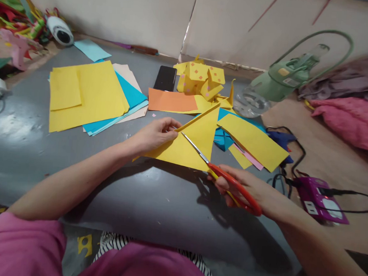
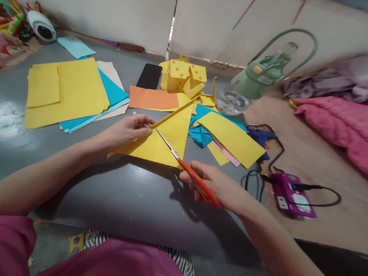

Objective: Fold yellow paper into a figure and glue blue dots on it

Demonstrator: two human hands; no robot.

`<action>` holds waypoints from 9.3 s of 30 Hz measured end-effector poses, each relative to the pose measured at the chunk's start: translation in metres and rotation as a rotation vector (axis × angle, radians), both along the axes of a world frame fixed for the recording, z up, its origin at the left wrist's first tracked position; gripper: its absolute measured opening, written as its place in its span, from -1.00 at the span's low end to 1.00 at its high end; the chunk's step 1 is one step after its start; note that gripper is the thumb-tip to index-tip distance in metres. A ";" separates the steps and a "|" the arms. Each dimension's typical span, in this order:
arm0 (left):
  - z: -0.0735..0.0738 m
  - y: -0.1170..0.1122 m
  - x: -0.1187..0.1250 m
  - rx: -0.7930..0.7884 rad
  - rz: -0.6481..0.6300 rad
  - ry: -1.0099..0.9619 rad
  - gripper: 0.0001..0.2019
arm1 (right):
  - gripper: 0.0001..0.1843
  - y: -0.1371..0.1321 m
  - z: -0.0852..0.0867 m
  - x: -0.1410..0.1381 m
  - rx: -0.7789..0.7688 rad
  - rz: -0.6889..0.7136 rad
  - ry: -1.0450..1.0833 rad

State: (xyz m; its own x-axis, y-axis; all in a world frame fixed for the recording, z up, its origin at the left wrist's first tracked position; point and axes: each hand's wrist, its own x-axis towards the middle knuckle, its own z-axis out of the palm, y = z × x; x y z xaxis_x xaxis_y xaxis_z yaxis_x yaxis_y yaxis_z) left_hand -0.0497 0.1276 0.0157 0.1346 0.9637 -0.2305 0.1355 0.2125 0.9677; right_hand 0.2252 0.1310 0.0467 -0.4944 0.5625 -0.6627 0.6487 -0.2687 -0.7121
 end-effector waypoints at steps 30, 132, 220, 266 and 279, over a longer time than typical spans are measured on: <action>0.014 0.005 -0.016 0.196 -0.091 0.531 -0.74 | -0.41 0.012 0.017 0.057 0.563 -0.010 -0.464; 0.016 -0.070 0.026 0.724 -0.590 1.430 -0.71 | -0.68 -0.028 -0.044 -0.051 1.556 0.616 -0.092; 0.002 -0.039 -0.017 0.512 -0.425 1.008 -0.75 | -0.68 -0.006 -0.059 -0.054 1.452 0.440 0.046; -0.008 -0.077 -0.001 1.003 -0.411 1.264 -0.61 | -0.74 -0.007 -0.059 -0.048 1.408 0.439 -0.011; -0.010 -0.064 -0.009 0.944 -0.337 1.199 -0.66 | -0.77 -0.008 -0.060 -0.049 1.459 0.430 -0.016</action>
State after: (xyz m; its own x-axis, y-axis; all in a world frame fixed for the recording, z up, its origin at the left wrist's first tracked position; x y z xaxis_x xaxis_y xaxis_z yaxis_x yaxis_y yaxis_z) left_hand -0.0584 0.0635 0.0059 0.5534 0.7804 0.2909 0.8112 -0.5842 0.0242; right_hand 0.1765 0.1234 -0.0130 -0.7851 0.5296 0.3211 0.5014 0.8479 -0.1725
